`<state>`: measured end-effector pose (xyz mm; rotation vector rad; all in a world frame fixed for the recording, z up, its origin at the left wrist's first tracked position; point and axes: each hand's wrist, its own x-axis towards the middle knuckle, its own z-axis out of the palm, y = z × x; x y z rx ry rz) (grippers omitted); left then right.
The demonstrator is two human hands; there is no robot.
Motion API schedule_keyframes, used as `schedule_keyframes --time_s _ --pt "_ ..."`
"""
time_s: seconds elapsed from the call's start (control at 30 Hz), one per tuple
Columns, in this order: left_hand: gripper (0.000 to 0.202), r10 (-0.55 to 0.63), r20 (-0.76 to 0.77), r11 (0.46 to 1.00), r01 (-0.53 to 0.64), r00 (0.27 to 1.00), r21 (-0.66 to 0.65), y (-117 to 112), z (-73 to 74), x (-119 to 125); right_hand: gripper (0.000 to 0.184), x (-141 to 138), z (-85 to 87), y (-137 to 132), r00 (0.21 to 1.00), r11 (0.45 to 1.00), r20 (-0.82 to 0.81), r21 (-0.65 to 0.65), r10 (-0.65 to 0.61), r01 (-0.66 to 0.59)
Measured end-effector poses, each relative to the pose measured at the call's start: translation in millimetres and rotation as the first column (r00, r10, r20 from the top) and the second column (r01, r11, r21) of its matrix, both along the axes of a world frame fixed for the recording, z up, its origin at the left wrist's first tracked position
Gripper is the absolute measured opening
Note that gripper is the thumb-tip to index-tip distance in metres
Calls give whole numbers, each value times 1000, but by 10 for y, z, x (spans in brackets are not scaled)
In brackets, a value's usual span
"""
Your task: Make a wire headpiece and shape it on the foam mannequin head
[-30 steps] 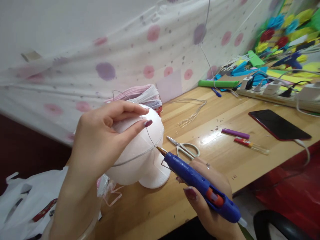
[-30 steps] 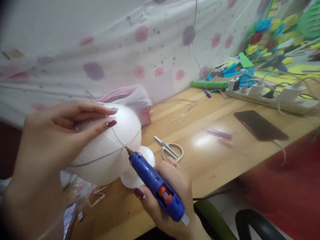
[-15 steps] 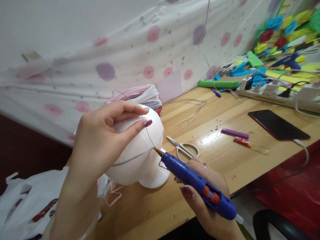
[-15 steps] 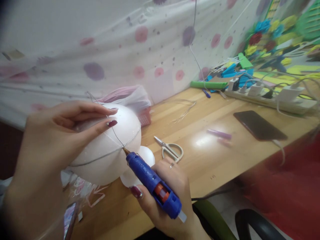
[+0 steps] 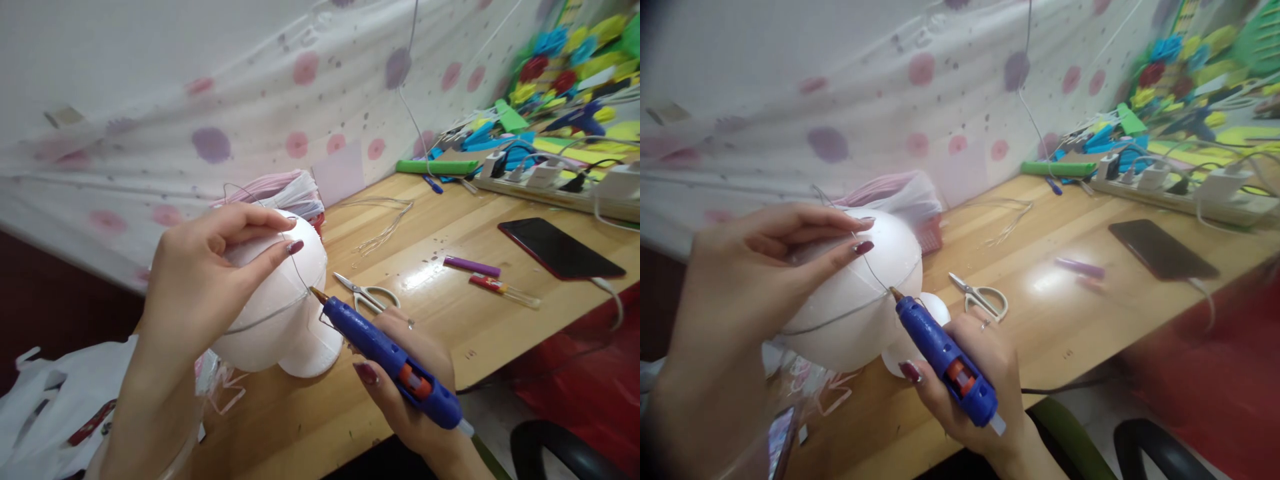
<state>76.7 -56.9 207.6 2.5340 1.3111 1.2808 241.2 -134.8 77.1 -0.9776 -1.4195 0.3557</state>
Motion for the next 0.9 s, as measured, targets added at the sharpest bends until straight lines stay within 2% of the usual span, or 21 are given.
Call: schedule_keyframes --time_s 0.17,0.27,0.4,0.6,0.77,0.9 --pt "19 21 -24 1000 -21 999 8 4 14 1 26 2 -28 18 999 997 20 67 -38 36" --pt "17 20 -20 1000 -20 1000 -16 -4 15 -2 23 3 -59 8 999 999 11 39 -38 37" --pt "17 26 -18 1000 -26 1000 -18 -10 12 -2 27 17 -66 -34 1000 1000 -3 -16 25 -25" --pt "18 11 -13 1000 -11 1000 -10 -14 16 8 30 12 -25 -49 996 997 -48 -17 76 -77" --pt "18 21 -10 1000 -21 1000 -2 -5 8 -2 20 15 -20 -47 993 993 -37 -14 114 -114" --pt "19 31 1 999 -31 1000 -11 1 6 -5 29 18 -32 -57 996 996 -45 -25 83 -84"
